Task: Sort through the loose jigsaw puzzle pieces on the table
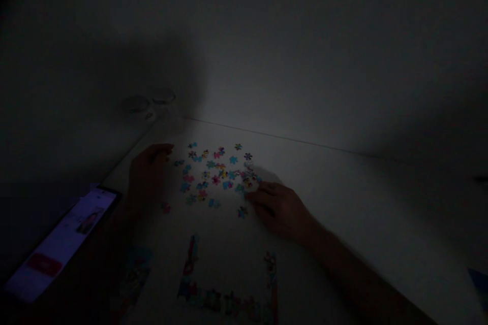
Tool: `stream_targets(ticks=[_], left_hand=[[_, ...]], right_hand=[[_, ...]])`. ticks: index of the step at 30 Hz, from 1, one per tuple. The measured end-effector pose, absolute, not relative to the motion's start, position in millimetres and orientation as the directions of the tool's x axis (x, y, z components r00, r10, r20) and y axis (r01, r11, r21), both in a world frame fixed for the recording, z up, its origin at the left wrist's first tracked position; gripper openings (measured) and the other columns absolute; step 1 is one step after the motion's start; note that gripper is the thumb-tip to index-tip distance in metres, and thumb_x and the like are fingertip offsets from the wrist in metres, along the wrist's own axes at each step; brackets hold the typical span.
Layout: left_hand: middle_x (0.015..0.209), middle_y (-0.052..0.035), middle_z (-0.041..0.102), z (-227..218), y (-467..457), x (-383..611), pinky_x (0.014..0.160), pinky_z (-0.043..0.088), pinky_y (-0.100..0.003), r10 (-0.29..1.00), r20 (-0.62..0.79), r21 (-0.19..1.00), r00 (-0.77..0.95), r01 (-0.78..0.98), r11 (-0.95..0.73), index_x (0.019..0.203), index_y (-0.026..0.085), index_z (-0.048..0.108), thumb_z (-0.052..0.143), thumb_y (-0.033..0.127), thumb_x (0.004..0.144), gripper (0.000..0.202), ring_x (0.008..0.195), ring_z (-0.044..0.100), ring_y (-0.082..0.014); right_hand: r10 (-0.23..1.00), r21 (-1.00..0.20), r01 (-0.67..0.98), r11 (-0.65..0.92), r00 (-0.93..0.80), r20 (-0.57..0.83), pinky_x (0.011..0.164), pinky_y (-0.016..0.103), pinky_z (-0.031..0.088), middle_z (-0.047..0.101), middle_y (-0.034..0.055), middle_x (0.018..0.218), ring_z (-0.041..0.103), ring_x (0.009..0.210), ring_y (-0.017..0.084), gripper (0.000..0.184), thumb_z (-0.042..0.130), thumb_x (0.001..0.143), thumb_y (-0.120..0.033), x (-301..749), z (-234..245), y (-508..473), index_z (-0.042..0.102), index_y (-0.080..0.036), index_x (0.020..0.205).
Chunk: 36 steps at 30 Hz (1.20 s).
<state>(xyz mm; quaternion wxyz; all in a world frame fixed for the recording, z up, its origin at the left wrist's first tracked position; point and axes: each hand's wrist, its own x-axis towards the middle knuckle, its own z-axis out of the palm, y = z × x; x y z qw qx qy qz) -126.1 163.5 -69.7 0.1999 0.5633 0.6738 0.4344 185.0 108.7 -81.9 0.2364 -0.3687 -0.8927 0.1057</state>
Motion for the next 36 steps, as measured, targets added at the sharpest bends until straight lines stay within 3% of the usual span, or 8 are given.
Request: stream_targets(ticks=[4, 9, 11, 14, 20, 31, 36], left_hand=[[0.095, -0.0037, 0.068, -69.0, 158.9, -119.8, 0.078, 0.046, -0.028, 0.942, 0.233, 0.773, -0.242, 0.634, -0.028, 0.100, 0.020, 0.070, 0.044, 0.030, 0.081, 0.034, 0.087, 0.062, -0.0177], [0.057, 0.0033, 0.056, -67.0, 156.0, -116.5, 0.052, 0.035, -0.024, 0.953, 0.201, 0.742, -0.226, 0.670, 0.002, 0.095, 0.021, 0.071, 0.043, 0.028, 0.080, 0.031, 0.049, 0.049, -0.0125], [0.050, 0.0048, 0.050, -65.5, 155.7, -115.6, 0.047, 0.030, -0.024, 0.950, 0.196, 0.742, -0.245, 0.670, 0.019, 0.092, 0.021, 0.070, 0.044, 0.027, 0.079, 0.030, 0.043, 0.043, -0.0117], [0.048, 0.0049, 0.047, -62.5, 154.7, -114.6, 0.045, 0.028, -0.024, 0.945, 0.193, 0.753, -0.263, 0.658, 0.029, 0.087, 0.020, 0.070, 0.045, 0.026, 0.078, 0.028, 0.042, 0.042, -0.0112], [0.044, 0.0065, 0.037, -61.3, 153.3, -116.6, 0.043, 0.025, -0.023, 0.934, 0.200, 0.785, -0.296, 0.619, 0.028, 0.087, 0.019, 0.067, 0.043, 0.030, 0.079, 0.027, 0.040, 0.034, -0.0102], [0.045, 0.0070, 0.030, -60.6, 152.2, -118.0, 0.040, 0.021, -0.023, 0.925, 0.151, 0.867, -0.348, 0.496, 0.045, 0.079, 0.020, 0.061, 0.043, 0.029, 0.075, 0.021, 0.039, 0.028, -0.0099], [0.042, 0.0064, 0.031, -60.4, 152.7, -117.7, 0.041, 0.021, -0.024, 0.931, 0.147, 0.837, -0.335, 0.543, 0.063, 0.075, 0.021, 0.062, 0.043, 0.030, 0.073, 0.021, 0.038, 0.029, -0.0108]], right_hand=[[0.748, -0.377, 0.646, 0.664, -0.574, 0.334, 0.063, 0.030, 0.049, 0.067, 0.0082, 0.079, 0.062, 0.071, 0.018, 0.026, 0.043, 0.090, -0.017, 184.6, -80.1, 109.4, 0.069, -0.015, 0.092], [0.779, -0.408, 0.663, 0.627, -0.534, 0.330, 0.060, 0.029, 0.046, 0.062, 0.0061, 0.073, 0.058, 0.067, 0.017, 0.023, 0.043, 0.090, -0.017, 185.1, -77.5, 109.5, 0.066, -0.015, 0.086], [0.787, -0.441, 0.651, 0.617, -0.518, 0.335, 0.062, 0.028, 0.045, 0.061, 0.0057, 0.073, 0.058, 0.068, 0.017, 0.021, 0.043, 0.089, -0.016, 185.6, -77.4, 109.6, 0.064, -0.015, 0.086], [0.801, -0.472, 0.647, 0.599, -0.492, 0.342, 0.062, 0.028, 0.044, 0.059, 0.0048, 0.071, 0.056, 0.067, 0.016, 0.019, 0.044, 0.088, -0.016, 186.2, -77.7, 110.1, 0.062, -0.016, 0.081], [0.751, -0.415, 0.627, 0.660, -0.533, 0.389, 0.053, 0.028, 0.033, 0.045, 0.0017, 0.058, 0.045, 0.055, 0.016, 0.026, 0.036, 0.084, -0.016, 186.9, -77.3, 110.6, 0.046, -0.020, 0.061], [0.754, -0.433, 0.617, 0.657, -0.548, 0.362, 0.054, 0.029, 0.030, 0.039, -0.0005, 0.055, 0.041, 0.053, 0.015, 0.025, 0.034, 0.083, -0.017, 188.8, -78.9, 110.2, 0.037, -0.022, 0.058], [0.746, -0.436, 0.606, 0.666, -0.559, 0.362, 0.054, 0.028, 0.029, 0.038, -0.0010, 0.054, 0.040, 0.052, 0.015, 0.025, 0.035, 0.081, -0.016, 188.7, -78.7, 110.6, 0.035, -0.022, 0.058]])
